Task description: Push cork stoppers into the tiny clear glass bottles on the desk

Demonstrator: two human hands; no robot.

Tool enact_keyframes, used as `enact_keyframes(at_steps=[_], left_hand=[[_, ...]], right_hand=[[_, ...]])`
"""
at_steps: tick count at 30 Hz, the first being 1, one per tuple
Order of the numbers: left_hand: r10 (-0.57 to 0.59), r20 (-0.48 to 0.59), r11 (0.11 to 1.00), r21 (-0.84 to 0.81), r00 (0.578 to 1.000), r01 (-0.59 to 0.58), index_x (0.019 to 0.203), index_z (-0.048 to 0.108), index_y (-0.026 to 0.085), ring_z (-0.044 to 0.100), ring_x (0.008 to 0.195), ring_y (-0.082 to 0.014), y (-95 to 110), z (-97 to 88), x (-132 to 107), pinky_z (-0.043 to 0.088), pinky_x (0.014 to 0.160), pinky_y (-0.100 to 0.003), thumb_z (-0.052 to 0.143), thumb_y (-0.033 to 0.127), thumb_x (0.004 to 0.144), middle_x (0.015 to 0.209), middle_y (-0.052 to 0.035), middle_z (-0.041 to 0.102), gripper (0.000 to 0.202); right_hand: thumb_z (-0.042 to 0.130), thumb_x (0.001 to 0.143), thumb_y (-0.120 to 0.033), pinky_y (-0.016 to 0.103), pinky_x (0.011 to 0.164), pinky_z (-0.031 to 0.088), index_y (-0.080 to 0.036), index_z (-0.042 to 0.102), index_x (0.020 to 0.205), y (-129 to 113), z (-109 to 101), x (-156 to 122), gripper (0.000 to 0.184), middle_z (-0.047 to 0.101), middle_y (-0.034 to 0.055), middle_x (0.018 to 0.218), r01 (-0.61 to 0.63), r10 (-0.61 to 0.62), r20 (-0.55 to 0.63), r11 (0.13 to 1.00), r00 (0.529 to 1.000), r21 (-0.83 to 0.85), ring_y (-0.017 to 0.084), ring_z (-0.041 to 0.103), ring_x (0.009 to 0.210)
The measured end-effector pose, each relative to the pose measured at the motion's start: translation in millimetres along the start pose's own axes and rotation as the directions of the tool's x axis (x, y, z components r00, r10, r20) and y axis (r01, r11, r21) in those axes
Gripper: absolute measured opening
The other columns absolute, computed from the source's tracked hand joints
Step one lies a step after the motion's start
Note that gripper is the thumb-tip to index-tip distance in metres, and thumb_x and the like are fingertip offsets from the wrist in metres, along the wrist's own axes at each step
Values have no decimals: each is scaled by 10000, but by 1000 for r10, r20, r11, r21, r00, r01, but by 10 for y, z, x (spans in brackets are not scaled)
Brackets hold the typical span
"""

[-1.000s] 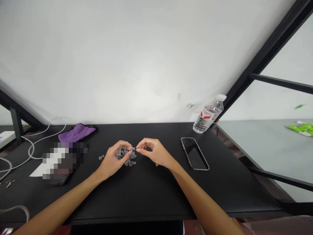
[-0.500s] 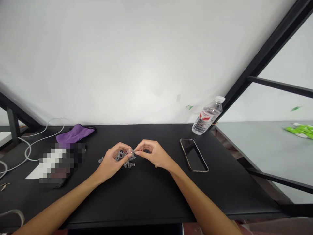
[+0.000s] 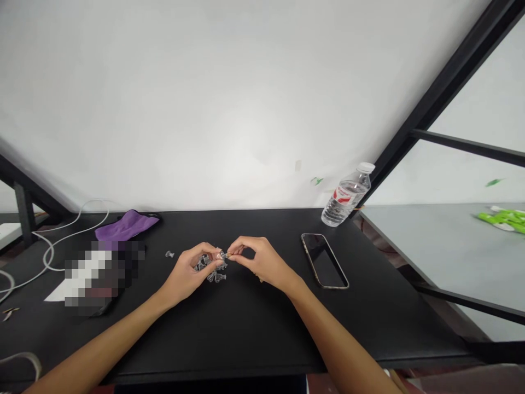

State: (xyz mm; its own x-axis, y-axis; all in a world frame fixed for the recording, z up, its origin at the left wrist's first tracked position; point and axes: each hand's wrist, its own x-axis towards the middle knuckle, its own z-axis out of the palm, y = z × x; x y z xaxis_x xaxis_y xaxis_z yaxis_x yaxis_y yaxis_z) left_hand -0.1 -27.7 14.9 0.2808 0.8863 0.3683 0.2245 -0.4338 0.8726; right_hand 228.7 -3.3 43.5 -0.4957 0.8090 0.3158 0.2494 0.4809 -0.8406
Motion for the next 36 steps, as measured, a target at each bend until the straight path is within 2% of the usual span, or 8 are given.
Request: enact_keyframes(at_steps=[9,14,29,36], left_hand=[[10,26,999,32,1000,-10,990,678,195,644,834,-171,-9,-6,3,536,814,-308,685,321,951,872,-26,655,132],[6,44,999,47,999,-8,996,674,204,642,840,-170,3,-5,-2,525,820,-306,677,304,955,882,-22,655,108],[-5,41,1000,3,999,5,976,691,196,682,850,-196,-22,-6,2,561,839,-339,698,346,948,873,-41,698,153],[-27,31,999,-38,999,28,949,687,193,697,883,-202,-56,-5,-2,566,861,-349,714,326,941,922,-52,721,136]], right_hand=[[593,1022,-304,328,837,540,-241,710,1027,-92,-7,-61,133,710,62,1003,96,-84,72,978,994,-185,202,674,898],[562,1036,-269,327,843,536,-242,694,1042,-113,-9,-73,134,698,66,1030,123,-106,88,967,991,-222,206,676,924],[618,1004,-267,326,841,547,-248,715,1014,-2,53,-49,99,747,41,979,69,-68,5,994,998,-89,203,700,890],[646,977,-264,331,847,553,-241,722,968,2,97,-32,80,766,34,942,7,-8,-42,999,999,-42,208,714,871]])
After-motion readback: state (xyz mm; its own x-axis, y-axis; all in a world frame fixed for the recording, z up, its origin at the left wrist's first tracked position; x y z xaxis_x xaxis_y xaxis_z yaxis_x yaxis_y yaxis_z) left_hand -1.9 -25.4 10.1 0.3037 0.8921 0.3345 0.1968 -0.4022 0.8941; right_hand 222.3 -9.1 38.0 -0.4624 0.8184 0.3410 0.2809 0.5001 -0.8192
